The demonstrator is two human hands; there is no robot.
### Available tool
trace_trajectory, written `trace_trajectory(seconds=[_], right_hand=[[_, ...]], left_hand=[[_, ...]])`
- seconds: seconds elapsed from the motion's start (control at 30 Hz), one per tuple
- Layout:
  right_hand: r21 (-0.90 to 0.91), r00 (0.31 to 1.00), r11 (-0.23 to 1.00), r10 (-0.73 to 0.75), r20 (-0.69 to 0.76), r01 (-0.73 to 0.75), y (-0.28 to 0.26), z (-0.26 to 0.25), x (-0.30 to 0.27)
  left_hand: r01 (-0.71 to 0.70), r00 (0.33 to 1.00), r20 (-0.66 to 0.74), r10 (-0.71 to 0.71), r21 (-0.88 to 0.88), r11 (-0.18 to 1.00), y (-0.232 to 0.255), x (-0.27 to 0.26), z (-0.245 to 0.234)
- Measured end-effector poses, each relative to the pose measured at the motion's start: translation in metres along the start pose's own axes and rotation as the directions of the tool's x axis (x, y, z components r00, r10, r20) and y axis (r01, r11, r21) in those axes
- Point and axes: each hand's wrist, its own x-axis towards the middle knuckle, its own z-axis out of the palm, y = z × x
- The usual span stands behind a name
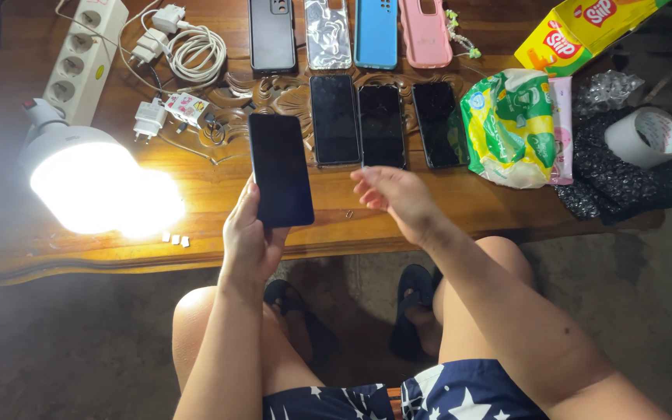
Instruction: The person inserts a SIM card into a smartphone, then uses a wet wipe to clean the front and back surfaces of the phone. The phone is handled one at a time and wiped thoroughly on both sides.
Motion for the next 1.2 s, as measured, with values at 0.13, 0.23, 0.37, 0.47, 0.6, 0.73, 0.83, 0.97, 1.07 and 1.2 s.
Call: trace_trajectory(seconds=[0.13,0.23,0.37,0.47,0.6,0.73,0.83,0.97,1.07,1.2], right_hand=[[-0.426,0.999,0.904,0.001,-0.049,-0.022,0.019,0.024,0.001],[-0.620,0.991,0.780,-0.131,-0.028,0.085,0.025,0.034,-0.004],[-0.870,0.825,0.287,-0.525,0.207,0.401,0.027,0.036,-0.015],[-0.899,0.871,0.307,-0.469,0.143,0.313,0.026,0.029,-0.017],[-0.865,0.944,0.468,-0.328,0.019,0.180,0.029,0.019,-0.012],[-0.846,0.943,0.507,-0.333,-0.018,0.163,0.033,0.015,-0.007],[-0.837,0.949,0.532,-0.310,-0.052,0.128,0.034,0.016,-0.006],[-0.865,0.960,0.497,-0.269,-0.074,0.073,0.031,0.020,-0.005],[-0.882,0.970,0.470,-0.229,-0.086,0.033,0.028,0.022,-0.005],[-0.898,0.965,0.437,-0.253,-0.066,0.053,0.027,0.023,-0.003]], left_hand=[[0.023,0.996,-0.084,-0.021,0.020,1.000,-0.013,0.001,-0.001],[0.044,0.987,-0.153,-0.046,-0.016,0.999,-0.027,0.001,-0.005],[0.025,0.972,-0.233,-0.039,-0.064,0.998,-0.032,0.003,-0.010],[0.033,0.966,-0.253,-0.041,-0.036,0.999,-0.034,0.001,-0.011],[0.080,0.956,-0.282,-0.082,-0.018,0.997,-0.039,-0.001,-0.005],[0.082,0.955,-0.286,-0.079,-0.003,0.997,-0.045,-0.004,-0.001],[0.086,0.946,-0.315,-0.082,0.001,0.996,-0.048,-0.003,-0.005],[0.027,0.967,-0.252,-0.033,-0.026,0.999,-0.057,0.001,-0.013],[0.037,0.967,-0.251,-0.041,-0.018,0.999,-0.065,0.002,-0.014],[0.035,0.949,-0.315,-0.020,0.043,0.998,-0.069,-0.002,-0.007]])
